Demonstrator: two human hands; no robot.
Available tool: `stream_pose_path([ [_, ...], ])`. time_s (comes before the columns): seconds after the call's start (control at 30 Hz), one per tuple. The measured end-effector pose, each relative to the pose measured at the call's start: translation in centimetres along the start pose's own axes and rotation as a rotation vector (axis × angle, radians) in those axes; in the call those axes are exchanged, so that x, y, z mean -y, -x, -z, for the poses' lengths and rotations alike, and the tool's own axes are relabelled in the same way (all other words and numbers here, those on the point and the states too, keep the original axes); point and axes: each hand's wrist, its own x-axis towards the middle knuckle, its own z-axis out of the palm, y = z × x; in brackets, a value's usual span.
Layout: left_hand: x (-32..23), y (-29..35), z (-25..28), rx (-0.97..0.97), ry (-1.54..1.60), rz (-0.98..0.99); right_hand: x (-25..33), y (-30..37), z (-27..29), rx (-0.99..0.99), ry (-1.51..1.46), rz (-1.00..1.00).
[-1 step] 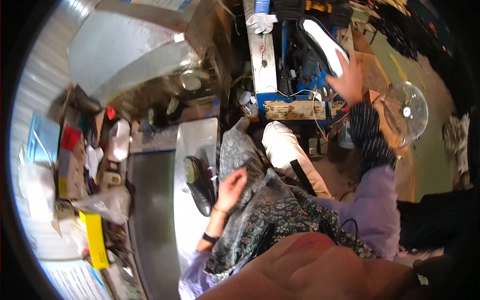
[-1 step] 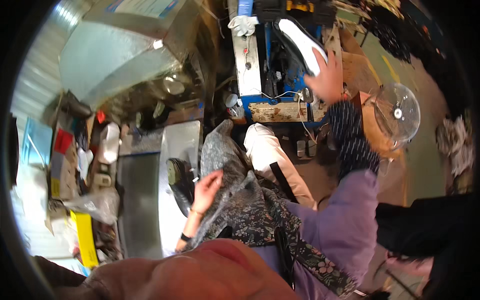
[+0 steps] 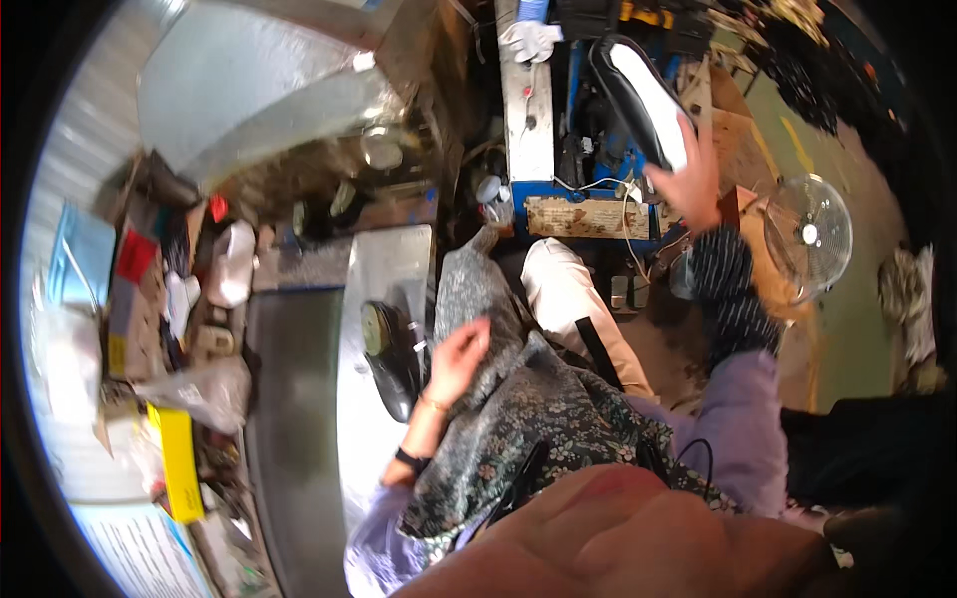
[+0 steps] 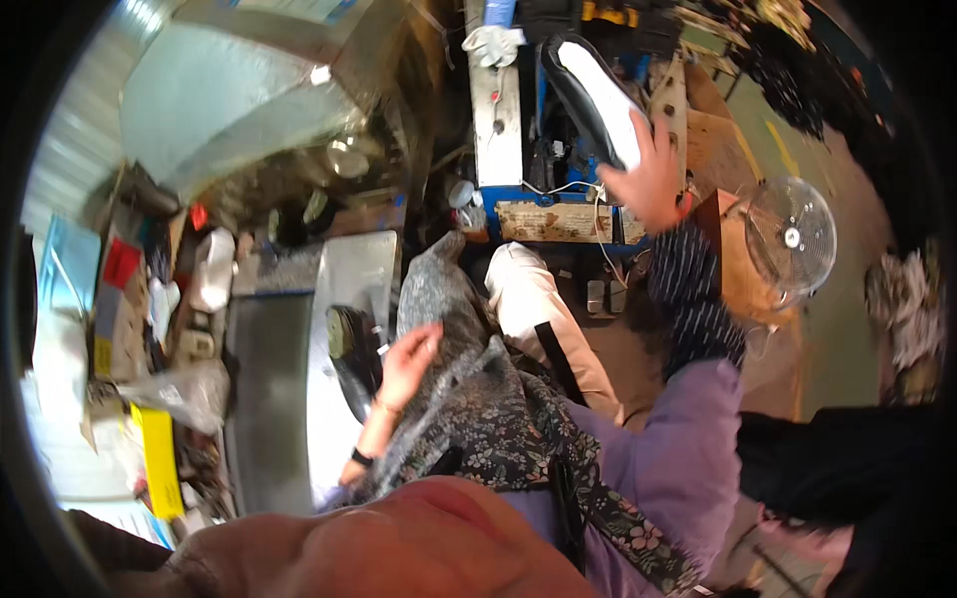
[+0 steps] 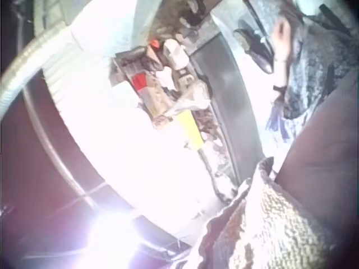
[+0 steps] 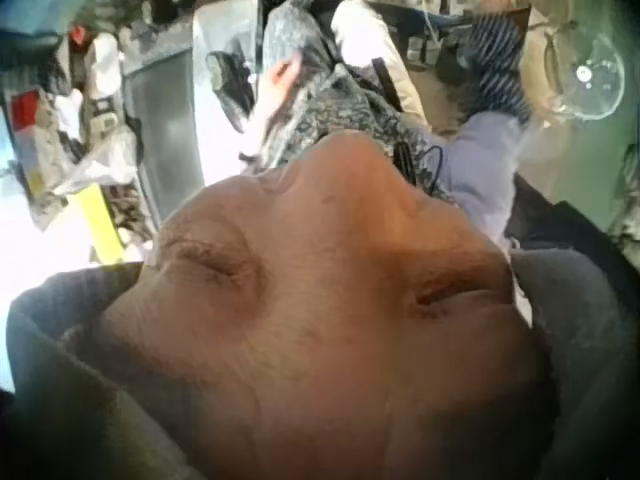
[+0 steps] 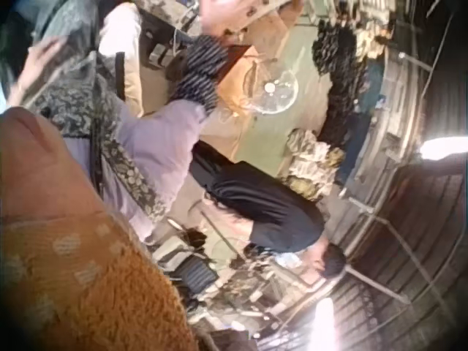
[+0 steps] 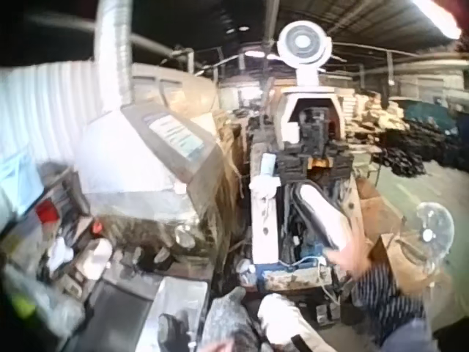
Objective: Operator uses a shoe lasting machine to stretch and pull the shoe upper over the last and attach it to the sole.
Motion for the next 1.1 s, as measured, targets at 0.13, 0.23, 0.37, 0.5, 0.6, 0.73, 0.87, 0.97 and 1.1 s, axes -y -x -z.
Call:
stream_pose_path([
  [0.13, -2.1, -6.6, -3.0, -0.031, 0.358, -0.264, 10.6, 10.3, -1.1, 0.178, -0.617, -0.127],
  [0.23, -3.7, -8.1, -1.9, -0.123, 0.761, -0.089, 15.3, 15.0, -2.2, 0.570, -1.057, -0.133],
  [0.37, -4.9, -4.7, 0.2, 0.039, -0.042, -0.006, 15.4, 14.5, -2.5, 1.148, -1.688, -0.537],
  [0.5, -3.2, 0.4, -1.2, 0.236, -0.310, -0.104, 14.1, 14.9, -1.0, 1.656, -1.484, -0.560],
  [0.6, -1.0, 2.5, 0.3, -0.188, -0.112, -0.142, 14.2, 17.6, -0.8, 1.462, -1.623, -0.953],
  [0.73, 0.9, 4.9, 5.7, -0.757, 0.095, 0.007, 15.6, 17.7, -5.8, 1.157, -1.921, -1.445],
  [0.87, 1.3, 6.5, 7.4, -0.765, 0.231, -0.080, 22.6, 12.2, -17.5, 0.789, -1.780, -0.859],
  [0.97, 0.8, 6.0, 6.2, -0.639, 0.162, -0.086, 29.1, 8.3, -24.7, 0.600, -1.399, -0.322],
  [1.1, -1.5, 3.7, 6.7, -0.726, 0.219, -0.248, 33.4, 11.1, -23.5, 1.192, -1.456, -0.074],
])
